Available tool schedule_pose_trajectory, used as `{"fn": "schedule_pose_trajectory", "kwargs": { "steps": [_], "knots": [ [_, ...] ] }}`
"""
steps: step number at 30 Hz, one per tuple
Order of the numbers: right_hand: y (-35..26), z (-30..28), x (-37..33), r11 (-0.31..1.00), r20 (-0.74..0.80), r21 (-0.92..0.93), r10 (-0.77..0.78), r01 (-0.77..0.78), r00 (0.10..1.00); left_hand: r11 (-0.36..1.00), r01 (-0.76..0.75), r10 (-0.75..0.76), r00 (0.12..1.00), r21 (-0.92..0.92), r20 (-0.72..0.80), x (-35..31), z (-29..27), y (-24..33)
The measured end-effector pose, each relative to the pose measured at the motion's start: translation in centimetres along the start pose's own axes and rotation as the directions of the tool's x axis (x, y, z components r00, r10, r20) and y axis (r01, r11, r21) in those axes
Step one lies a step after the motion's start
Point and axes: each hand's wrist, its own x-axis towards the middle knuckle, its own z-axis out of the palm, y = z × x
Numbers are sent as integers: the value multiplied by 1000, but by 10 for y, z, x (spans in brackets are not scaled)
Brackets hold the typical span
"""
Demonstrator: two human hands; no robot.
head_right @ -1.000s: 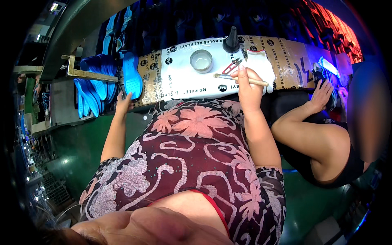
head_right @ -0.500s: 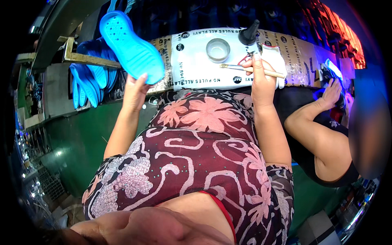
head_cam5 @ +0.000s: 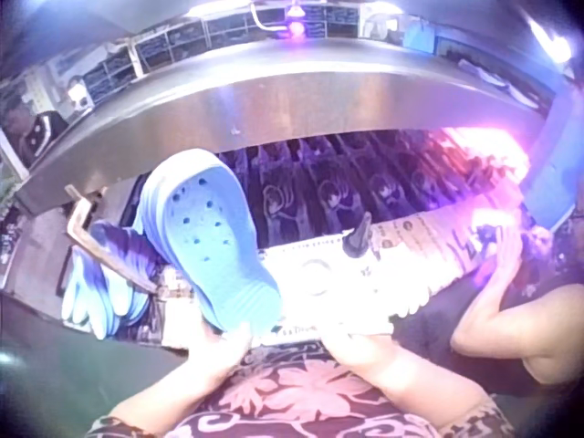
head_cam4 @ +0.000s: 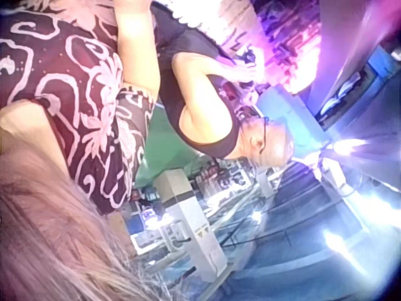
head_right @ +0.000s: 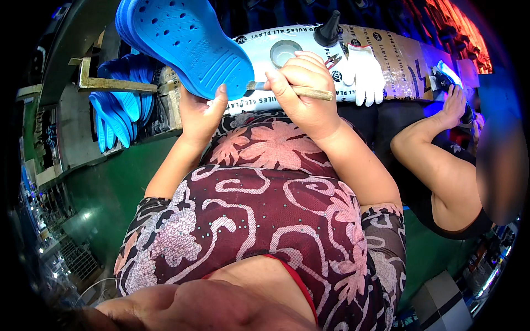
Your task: The person applies a liquid substance from a container onto the bottom of blue clogs using a brush and then places the clogs onto a rack.
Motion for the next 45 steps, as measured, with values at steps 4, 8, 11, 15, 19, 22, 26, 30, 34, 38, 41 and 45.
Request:
{"fn": "schedule_pose_trajectory", "kwargs": {
  "steps": [4, 8, 11, 15, 19, 22, 26, 30, 34, 38, 41, 45],
  "knots": [
    [1, 8, -2, 998, 27, -34, -52, 53, 998, 987, -112, 112, 994, 118, 12, -4, 1, -3],
    [1, 4, -5, 996, 28, -80, -44, 46, 999, 952, -256, 257, 966, 170, 15, -3, 1, -11],
    [2, -2, -5, 994, 2, -105, -23, 23, 1000, 927, -301, 299, 953, 223, 45, -4, -1, -15],
    [2, 0, -3, 998, 21, -45, -50, 51, 999, 891, -373, 366, 927, 259, 78, -3, 1, -16],
    [6, 0, -3, 992, 60, -103, -69, 75, 996, 848, -431, 435, 899, 308, 59, 0, 1, -15],
    [9, -3, -4, 989, -22, -128, -78, 74, 997, 816, -460, 464, 882, 349, 78, -1, -1, -17],
    [6, -2, -5, 989, 39, -87, -117, 120, 992, 819, -470, 471, 878, 330, 83, -4, 1, -20],
    [-3, 1, -7, 985, 113, -128, -99, 113, 989, 766, -535, 550, 832, 357, 67, -1, 3, -24],
    [3, -4, -11, 989, 79, -122, -77, 87, 994, 734, -562, 560, 819, 381, 126, 1, 0, -29],
    [3, 1, -7, 983, 83, -117, -129, 138, 988, 739, -559, 545, 824, 376, 156, 1, 1, -25],
    [-2, 4, -8, 979, 110, -118, -151, 163, 982, 732, -573, 548, 817, 370, 180, 2, -3, -30],
    [-1, 0, -14, 994, 89, -67, -85, 91, 992, 687, -612, 583, 786, 393, 207, 2, -5, -29]
  ]
}}
